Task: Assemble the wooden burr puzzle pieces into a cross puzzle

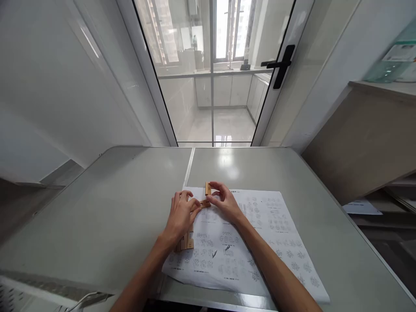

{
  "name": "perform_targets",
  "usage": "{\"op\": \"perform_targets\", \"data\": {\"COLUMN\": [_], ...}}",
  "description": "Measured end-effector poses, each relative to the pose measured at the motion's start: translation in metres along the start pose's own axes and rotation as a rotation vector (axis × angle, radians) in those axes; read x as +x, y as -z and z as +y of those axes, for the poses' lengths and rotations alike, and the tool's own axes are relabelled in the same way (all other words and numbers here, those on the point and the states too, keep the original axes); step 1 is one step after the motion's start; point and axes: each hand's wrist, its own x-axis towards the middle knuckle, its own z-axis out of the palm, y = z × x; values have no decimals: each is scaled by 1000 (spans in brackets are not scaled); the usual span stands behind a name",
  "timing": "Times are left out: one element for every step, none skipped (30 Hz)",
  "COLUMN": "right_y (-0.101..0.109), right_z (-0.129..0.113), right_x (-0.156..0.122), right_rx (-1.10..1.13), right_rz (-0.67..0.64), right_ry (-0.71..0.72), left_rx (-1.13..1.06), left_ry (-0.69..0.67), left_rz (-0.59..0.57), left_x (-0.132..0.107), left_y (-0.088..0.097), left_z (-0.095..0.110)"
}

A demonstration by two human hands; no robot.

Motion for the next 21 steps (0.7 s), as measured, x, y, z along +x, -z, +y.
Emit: {"op": "perform_targets", "data": {"right_y": [1,2,3,3,4,4,4,4,4,4,5,5,5,5,5,5,4,4,3,2,2], "right_z": [0,0,0,0,1,1,1,1,1,1,1,0,0,-1,-2,-4,-5,-6,-8,-9,-10], "right_x": [1,2,2,3,3,3,3,3,3,3,3,3,2,2,2,2,1,1,1,1,1], "right_rx": [54,96,126,146,159,166,170,173,178,183,192,203,217,232,250,271,296,326,362,401,441], "right_rz": [16,32,45,57,65,68,64,55,42,31,20,8,-8,-27,-49,-74,-103,-129,-153,-172,-185], "right_ry": [-14,-26,-37,-45,-52,-58,-61,-62,-60,-56,-52,-48,-46,-46,-52,-61,-74,-88,-102,-115,-126], "left_rx": [0,-1,-4,-11,-26,-50,-82,-121,-162,-205,-250,-298,-353,-417,-489,-568,-649,-729,-801,-865,-923], "left_ry": [-18,-41,-65,-87,-107,-119,-124,-125,-125,-123,-120,-116,-109,-99,-86,-71,-57,-42,-28,-11,9], "left_rz": [-5,-10,-13,-15,-15,-14,-11,-7,-4,-4,-6,-11,-19,-30,-42,-51,-56,-56,-53,-51,-57], "left_x": [1,2,3,3,4,5,5,5,5,5,5,5,5,5,5,6,6,8,9,10,12], "left_y": [-1,-2,-4,-5,-7,-8,-9,-9,-8,-8,-7,-6,-5,-5,-5,-5,-6,-6,-7,-7,-7], "left_z": [0,-1,-1,-2,-3,-4,-5,-6,-6,-6,-5,-5,-4,-3,-2,-1,0,1,1,1,0]}}
